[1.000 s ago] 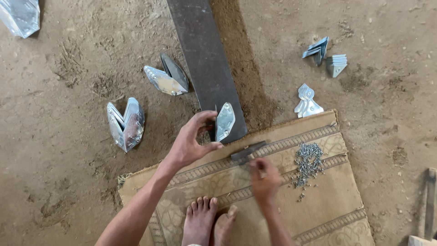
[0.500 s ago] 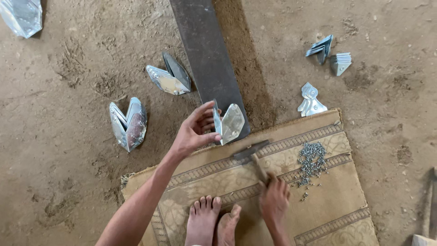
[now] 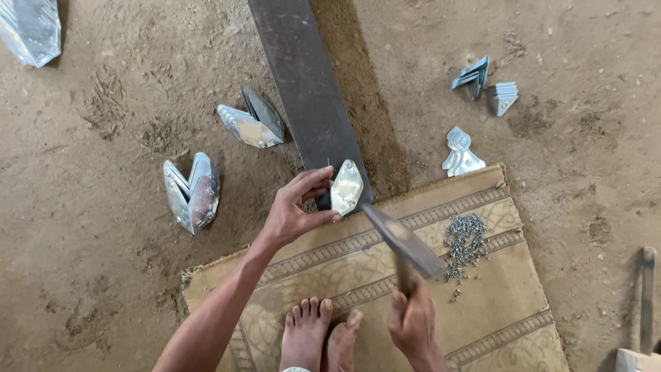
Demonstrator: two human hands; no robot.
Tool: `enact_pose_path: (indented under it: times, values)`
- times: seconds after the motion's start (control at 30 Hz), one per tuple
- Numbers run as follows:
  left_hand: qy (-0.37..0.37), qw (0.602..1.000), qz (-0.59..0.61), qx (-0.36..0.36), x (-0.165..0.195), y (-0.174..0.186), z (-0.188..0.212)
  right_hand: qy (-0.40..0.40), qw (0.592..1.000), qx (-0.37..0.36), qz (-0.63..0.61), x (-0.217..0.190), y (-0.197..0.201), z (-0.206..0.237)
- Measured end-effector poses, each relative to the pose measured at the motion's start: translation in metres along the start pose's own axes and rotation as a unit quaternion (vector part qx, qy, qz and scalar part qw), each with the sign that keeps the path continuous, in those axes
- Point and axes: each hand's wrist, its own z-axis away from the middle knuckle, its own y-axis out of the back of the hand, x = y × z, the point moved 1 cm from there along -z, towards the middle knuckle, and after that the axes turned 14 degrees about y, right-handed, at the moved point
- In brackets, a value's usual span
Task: The person picks up galvanized metal bracket pieces one at a time, holds a nail against a piece on a heavy steel bar, and hammers the nail in by hand. Finished pieces are set aside on the ground as more pieces are worked.
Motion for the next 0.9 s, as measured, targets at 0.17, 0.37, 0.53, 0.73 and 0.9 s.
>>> enact_pose_path:
  times: [0.17,0.37,0.53,0.73,0.9]
  values:
    - [-0.007,1.0,-0.007,0.005,0.0,0.0,0.0,-0.07,0.997,-0.017,0.014,-0.006,0.015,0.004]
    - [-0.01,1.0,-0.012,0.008,0.001,0.0,0.001,0.002,0.996,0.043,-0.082,-0.014,0.006,-0.001]
    - [-0.023,0.999,-0.045,0.018,0.006,0.0,0.0,-0.175,0.984,-0.044,0.008,-0.022,0.023,-0.007]
    - [-0.012,0.999,-0.036,0.019,0.005,-0.003,0.004,0.088,0.914,0.295,-0.265,-0.015,0.049,0.01]
    - [-0.045,0.998,-0.032,0.023,0.001,-0.002,0.001,0.036,0.997,0.059,0.043,0.045,-0.034,0.013]
